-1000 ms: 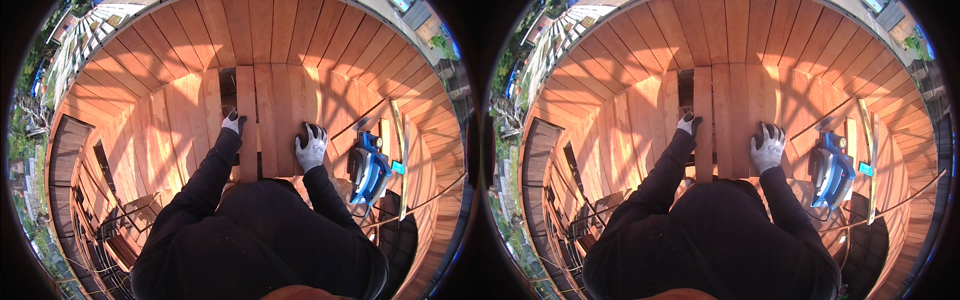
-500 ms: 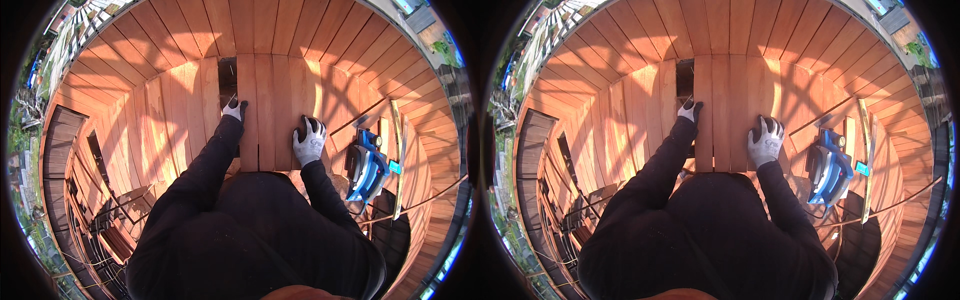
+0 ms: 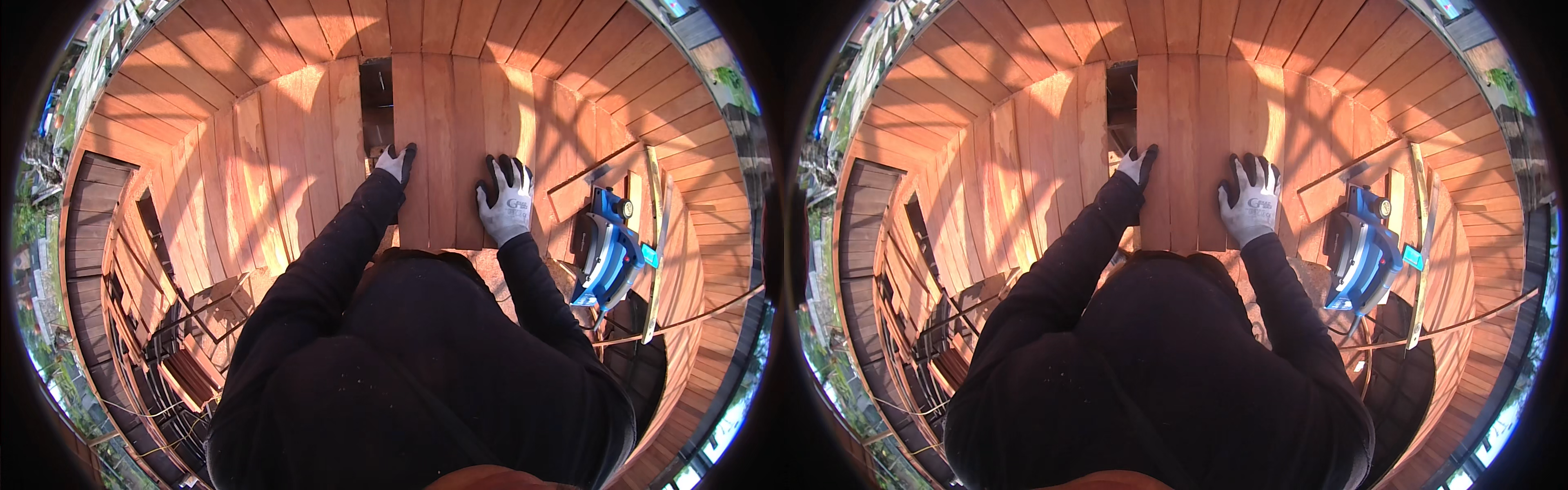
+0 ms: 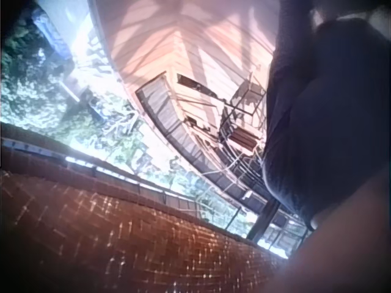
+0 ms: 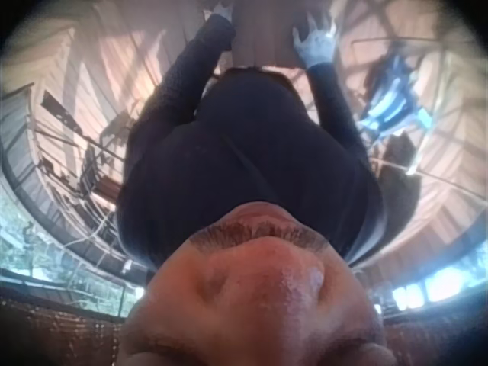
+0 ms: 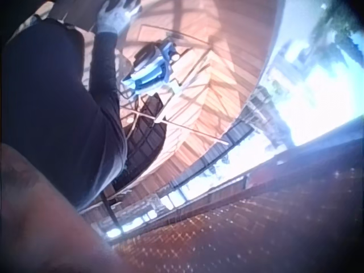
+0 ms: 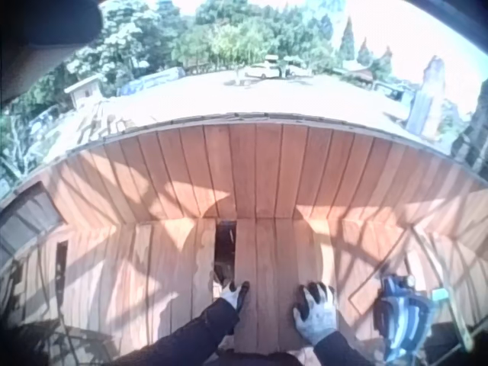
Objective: The person installs wooden planks on a sloped roof using a circular saw. They repeatedly position planks into gaps, cut them to fit with the saw, and adjust placement to align with existing boards.
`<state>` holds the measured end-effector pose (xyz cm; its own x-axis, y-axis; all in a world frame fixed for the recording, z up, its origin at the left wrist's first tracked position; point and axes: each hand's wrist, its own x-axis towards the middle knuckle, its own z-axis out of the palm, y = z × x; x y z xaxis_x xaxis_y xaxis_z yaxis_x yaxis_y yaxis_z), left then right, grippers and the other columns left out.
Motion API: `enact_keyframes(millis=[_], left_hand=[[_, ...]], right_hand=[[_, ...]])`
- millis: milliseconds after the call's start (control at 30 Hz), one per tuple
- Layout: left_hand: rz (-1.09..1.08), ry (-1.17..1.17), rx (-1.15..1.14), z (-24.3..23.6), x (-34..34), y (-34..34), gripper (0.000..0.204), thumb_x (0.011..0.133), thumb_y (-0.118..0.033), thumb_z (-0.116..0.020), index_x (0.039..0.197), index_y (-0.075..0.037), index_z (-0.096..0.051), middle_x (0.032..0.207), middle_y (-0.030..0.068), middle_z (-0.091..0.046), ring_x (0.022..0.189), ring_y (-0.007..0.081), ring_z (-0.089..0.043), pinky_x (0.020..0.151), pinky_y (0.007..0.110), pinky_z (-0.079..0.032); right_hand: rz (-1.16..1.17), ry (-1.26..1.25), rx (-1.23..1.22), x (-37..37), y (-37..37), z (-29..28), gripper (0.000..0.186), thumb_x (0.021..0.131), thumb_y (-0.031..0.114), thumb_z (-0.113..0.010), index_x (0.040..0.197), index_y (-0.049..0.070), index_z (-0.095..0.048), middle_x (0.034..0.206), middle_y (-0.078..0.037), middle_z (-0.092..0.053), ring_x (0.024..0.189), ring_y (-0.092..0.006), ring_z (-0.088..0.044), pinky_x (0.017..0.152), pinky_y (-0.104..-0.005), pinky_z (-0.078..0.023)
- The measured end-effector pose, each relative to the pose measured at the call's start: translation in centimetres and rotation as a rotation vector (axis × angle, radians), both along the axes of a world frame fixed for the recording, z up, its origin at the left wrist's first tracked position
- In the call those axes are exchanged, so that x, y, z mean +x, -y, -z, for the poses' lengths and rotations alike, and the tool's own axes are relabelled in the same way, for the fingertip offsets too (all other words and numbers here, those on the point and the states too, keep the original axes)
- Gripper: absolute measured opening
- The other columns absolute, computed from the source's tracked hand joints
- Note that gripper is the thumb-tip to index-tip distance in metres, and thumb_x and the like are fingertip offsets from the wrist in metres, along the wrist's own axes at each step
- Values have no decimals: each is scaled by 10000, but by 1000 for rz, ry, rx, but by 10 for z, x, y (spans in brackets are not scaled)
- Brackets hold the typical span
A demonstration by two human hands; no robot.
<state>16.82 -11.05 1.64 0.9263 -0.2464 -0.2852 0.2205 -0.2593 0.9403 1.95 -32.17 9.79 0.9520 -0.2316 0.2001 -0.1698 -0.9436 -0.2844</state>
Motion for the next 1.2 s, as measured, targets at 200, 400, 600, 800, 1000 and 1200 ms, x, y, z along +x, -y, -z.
enact_keyframes(millis=[200, 400, 600, 800, 1000, 1200], left_hand=[[-43, -94, -23, -12, 12, 4, 452, 934, -352, -645, 1154, 35, -566, 957, 173, -673, 863, 265, -648, 781, 353, -520], [-126, -94, -48, 5, 12, 10, 317, 943, -220, -623, 1157, -2, -536, 710, 71, -603, 549, 167, -568, 499, 324, -466], [-94, -67, -79, -10, 9, 14, 180, 962, -144, -589, 1101, -48, -528, 679, 30, -565, 485, 129, -502, 441, 287, -418], [-121, -40, -49, -20, 10, 14, 254, 963, -187, -608, 1155, -41, -529, 739, 37, -597, 499, 110, -494, 442, 273, -411], [-54, 137, 50, 6, 21, 11, 337, 966, -230, -605, 1170, 30, -541, 904, 124, -663, 713, 200, -617, 637, 326, -508], [-17, 77, -3, -7, 15, 9, 363, 963, -259, -614, 1117, 67, -573, 1024, 174, -685, 903, 256, -653, 785, 342, -509]], right_hand=[[-27, 42, 89, -3, 2, -9, 624, 845, 296, -665, 1419, 147, -473, 1436, -164, -425, 1384, -374, -322, 1158, -535, -234], [-172, 202, 62, 22, -11, -54, 669, 845, 267, -672, 1455, 135, -432, 1467, -167, -401, 1406, -384, -307, 1160, -550, -215], [-175, -256, -91, 69, -35, -7, 742, 963, 566, -407, 1539, 113, -291, 1611, -170, -206, 1510, -339, -113, 1216, -527, -10], [-156, -121, 15, 75, 4, -32, 711, 961, 508, -475, 1529, 113, -310, 1587, -158, -271, 1495, -334, -172, 1220, -500, -87], [-101, -208, -136, 81, 77, 7, 647, 988, 443, -450, 1526, 109, -320, 1594, -123, -280, 1499, -298, -181, 1218, -483, -101], [219, 95, 1415, 15, 81, -43, 298, 1002, 294, -554, 997, 28, -686, 811, -49, -674, 674, -104, -626, 615, -235, -501]])
